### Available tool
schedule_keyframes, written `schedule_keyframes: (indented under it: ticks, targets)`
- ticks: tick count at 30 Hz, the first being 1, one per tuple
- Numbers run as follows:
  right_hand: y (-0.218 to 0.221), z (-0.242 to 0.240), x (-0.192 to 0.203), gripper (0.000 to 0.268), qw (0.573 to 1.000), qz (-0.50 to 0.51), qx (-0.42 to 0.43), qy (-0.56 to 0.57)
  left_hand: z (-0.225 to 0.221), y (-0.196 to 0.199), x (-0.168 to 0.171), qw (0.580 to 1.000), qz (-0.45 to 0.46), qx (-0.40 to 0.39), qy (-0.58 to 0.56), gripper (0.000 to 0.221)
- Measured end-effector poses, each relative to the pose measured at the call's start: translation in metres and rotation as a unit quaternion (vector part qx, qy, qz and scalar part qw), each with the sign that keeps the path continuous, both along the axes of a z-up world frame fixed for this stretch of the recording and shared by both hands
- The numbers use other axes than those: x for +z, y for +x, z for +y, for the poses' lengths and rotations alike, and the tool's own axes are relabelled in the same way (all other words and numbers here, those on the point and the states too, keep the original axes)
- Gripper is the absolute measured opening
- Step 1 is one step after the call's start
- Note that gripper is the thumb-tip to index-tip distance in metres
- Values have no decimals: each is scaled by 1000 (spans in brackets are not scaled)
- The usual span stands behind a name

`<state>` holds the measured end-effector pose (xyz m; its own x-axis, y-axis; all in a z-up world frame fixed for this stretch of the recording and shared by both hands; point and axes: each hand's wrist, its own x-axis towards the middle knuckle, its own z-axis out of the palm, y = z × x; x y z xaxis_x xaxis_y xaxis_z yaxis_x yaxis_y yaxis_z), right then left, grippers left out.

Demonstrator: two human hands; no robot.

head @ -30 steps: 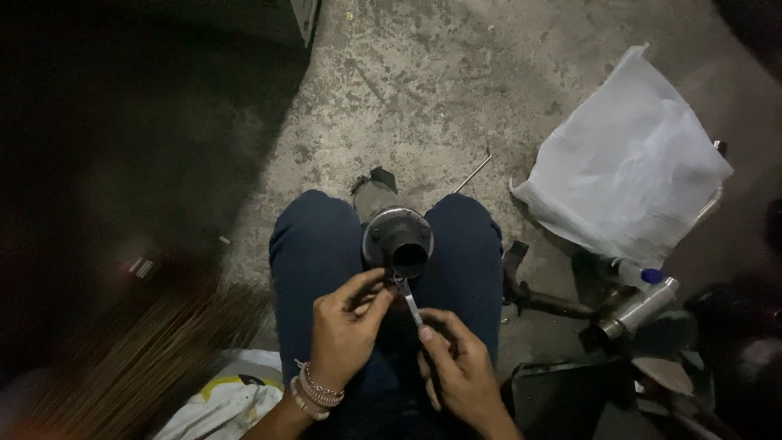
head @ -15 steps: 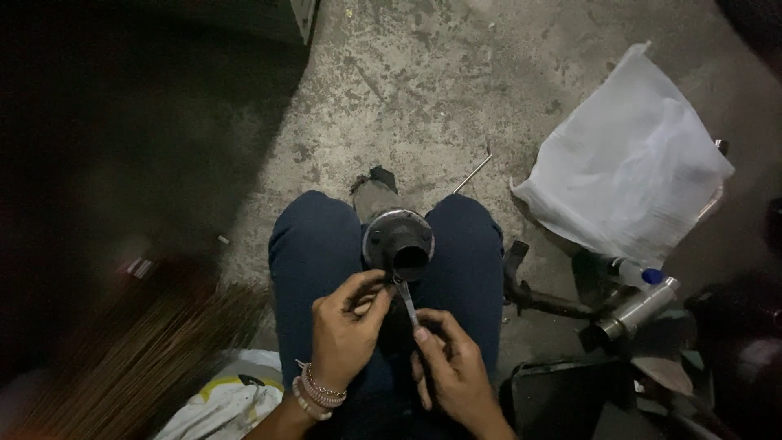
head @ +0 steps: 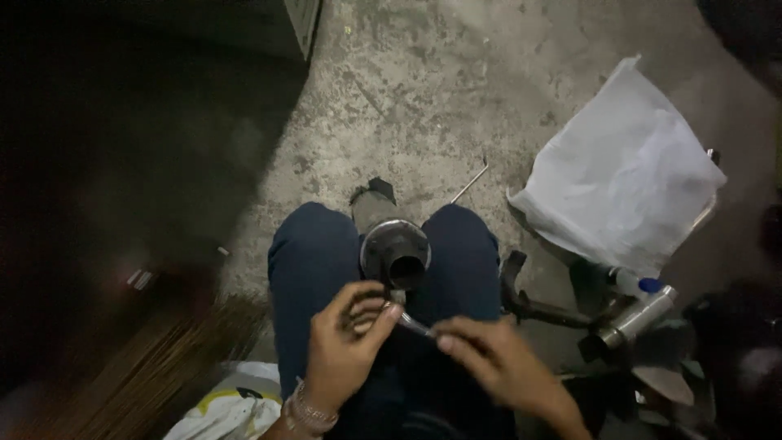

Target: Using a T-handle socket wrench to assemble or repair a motorcycle exhaust muffler.

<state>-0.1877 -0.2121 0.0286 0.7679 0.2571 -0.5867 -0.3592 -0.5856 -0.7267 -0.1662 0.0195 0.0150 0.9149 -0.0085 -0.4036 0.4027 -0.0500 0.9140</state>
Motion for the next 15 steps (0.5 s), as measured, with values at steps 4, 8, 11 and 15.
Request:
schedule_keyframes:
  ticks: [4,8,11,15]
  targets:
    - [-8,-3,30,54,992,86,22,93,24,-2,9,994,55,-27,-96,20]
    - [-39,-30,14,31,953,-21,-140,267,24,-11,4,967,218,-31,-130,23]
    - [-46,-10,-5,18,914,-122,-325,212,14,-34,-16,903,312,-124,-267,23]
    - [-50,15,-41,31,824,-44,-453,338,24,-18,7,903,83,-421,27,23]
